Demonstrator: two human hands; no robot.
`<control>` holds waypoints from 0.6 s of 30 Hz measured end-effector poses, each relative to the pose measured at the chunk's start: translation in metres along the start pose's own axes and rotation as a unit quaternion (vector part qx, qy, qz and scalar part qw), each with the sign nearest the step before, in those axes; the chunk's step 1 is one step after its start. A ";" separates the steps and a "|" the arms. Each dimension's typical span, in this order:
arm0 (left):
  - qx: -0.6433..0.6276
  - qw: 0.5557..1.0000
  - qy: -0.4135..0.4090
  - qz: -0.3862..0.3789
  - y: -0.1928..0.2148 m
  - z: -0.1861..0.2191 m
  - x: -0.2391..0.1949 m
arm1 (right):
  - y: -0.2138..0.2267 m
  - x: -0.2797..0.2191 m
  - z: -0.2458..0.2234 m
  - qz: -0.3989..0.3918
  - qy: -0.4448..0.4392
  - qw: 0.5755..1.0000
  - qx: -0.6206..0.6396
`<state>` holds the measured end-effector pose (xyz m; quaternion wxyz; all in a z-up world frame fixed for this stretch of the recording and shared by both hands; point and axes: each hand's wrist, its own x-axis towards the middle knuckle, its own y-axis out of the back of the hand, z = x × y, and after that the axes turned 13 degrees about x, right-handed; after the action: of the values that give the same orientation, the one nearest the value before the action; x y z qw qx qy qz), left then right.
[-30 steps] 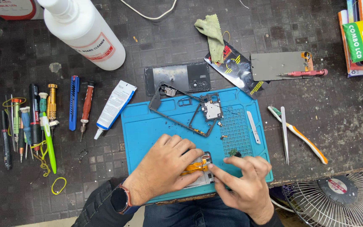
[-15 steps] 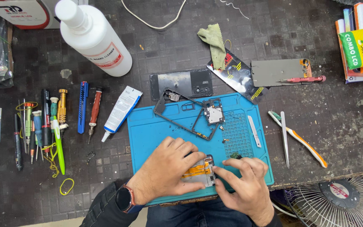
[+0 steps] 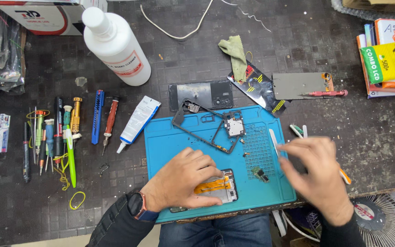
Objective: The person repairs a disassembled smartphone on a blue work mat. They handle the motherboard and ribbon cables, use tweezers to adjust small components, and inspect a cracked screen assembly before placing it aside.
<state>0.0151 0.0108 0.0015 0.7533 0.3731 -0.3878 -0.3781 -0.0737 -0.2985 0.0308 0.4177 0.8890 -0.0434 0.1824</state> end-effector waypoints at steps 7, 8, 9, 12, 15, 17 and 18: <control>-0.032 0.999 -0.004 0.042 0.007 -0.003 0.001 | 0.028 0.069 0.087 -0.090 -0.008 0.985 -0.144; -0.029 0.998 -0.002 0.048 0.008 -0.003 0.001 | 0.030 0.076 0.099 -0.104 -0.007 0.982 -0.156; -0.027 0.998 0.000 0.053 0.008 -0.003 0.000 | 0.030 0.082 0.110 -0.117 -0.007 0.979 -0.168; -0.031 0.998 0.006 0.058 0.010 -0.002 0.001 | 0.028 0.102 0.135 -0.188 -0.033 0.961 -0.200; -0.028 0.998 0.006 0.058 0.010 -0.003 0.001 | 0.028 0.116 0.146 -0.220 -0.102 0.939 -0.242; -0.031 0.998 0.005 0.060 0.009 -0.004 0.001 | 0.028 0.123 0.148 -0.229 -0.077 0.933 -0.266; -0.032 0.998 0.003 0.061 0.009 -0.005 0.001 | 0.028 0.126 0.147 -0.232 -0.065 0.930 -0.279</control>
<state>0.0222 0.0152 0.0076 0.7878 0.3252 -0.3953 -0.3427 0.0793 -0.4193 0.0107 0.6757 0.7319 0.0880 0.0030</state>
